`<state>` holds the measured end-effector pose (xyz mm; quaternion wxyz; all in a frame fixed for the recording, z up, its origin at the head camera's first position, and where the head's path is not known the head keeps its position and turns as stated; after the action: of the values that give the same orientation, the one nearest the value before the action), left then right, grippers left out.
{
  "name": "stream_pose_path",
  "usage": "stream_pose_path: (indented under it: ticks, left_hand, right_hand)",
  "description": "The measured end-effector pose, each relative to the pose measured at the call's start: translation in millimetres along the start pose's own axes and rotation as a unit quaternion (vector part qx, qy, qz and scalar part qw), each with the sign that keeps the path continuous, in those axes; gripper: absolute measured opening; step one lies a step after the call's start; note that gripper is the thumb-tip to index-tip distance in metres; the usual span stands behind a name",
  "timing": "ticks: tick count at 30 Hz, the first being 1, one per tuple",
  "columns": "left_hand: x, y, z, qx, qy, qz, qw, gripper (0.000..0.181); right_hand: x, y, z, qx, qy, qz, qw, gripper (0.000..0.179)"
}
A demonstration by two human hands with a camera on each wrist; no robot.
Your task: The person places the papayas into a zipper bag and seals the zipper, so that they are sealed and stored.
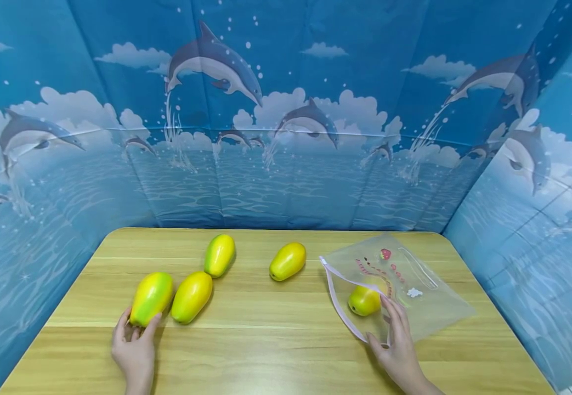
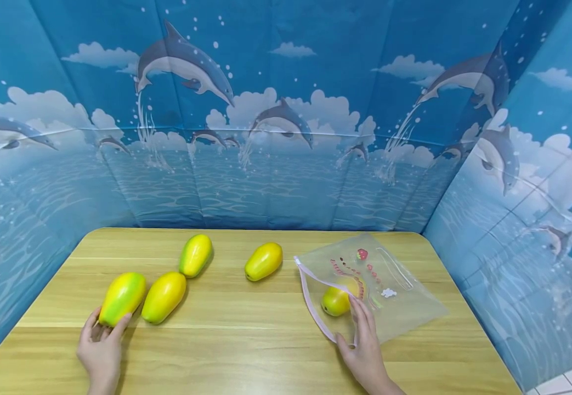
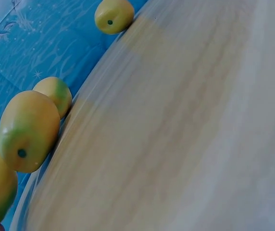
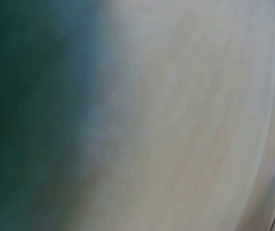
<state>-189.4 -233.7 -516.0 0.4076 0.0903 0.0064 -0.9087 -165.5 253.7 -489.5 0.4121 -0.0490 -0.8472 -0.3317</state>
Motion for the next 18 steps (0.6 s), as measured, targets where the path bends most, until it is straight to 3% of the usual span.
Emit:
stream_pose_path:
  ticks: [3, 7, 13, 18]
  left_hand:
    - [-1.0, -0.1, 3.1, -0.009, 0.002, 0.004, 0.9999, 0.069]
    - [-3.9, -1.6, 10.0, -0.034, -0.019, 0.0, 0.9992, 0.069]
    - [-16.7, -10.1, 28.3, -0.075, -0.09, -0.017, 0.993, 0.064]
    - [-31.4, -22.3, 39.8, -0.068, -0.152, -0.049, 0.9848, 0.061]
  right_hand:
    - [0.5, -0.1, 0.3, 0.002, -0.001, 0.001, 1.0, 0.09]
    - [1.1, -0.3, 0.1, 0.005, -0.002, 0.003, 1.0, 0.091]
    - [1.2, -0.5, -0.4, 0.002, -0.002, 0.003, 1.0, 0.09]
    - [0.1, -0.7, -0.2, 0.001, -0.001, 0.002, 1.0, 0.089]
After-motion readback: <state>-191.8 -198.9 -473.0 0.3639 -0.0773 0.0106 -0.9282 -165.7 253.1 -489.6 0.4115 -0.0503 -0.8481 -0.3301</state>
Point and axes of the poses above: each hand's wrist, its own x-axis towards the middle knuckle, its own y-axis out of the back of the hand, z = x × y, the point moved 3 cm from there along x, towards the middle knuckle, and after that the axes turned 11 degrees about y, right-handed, at the moved point
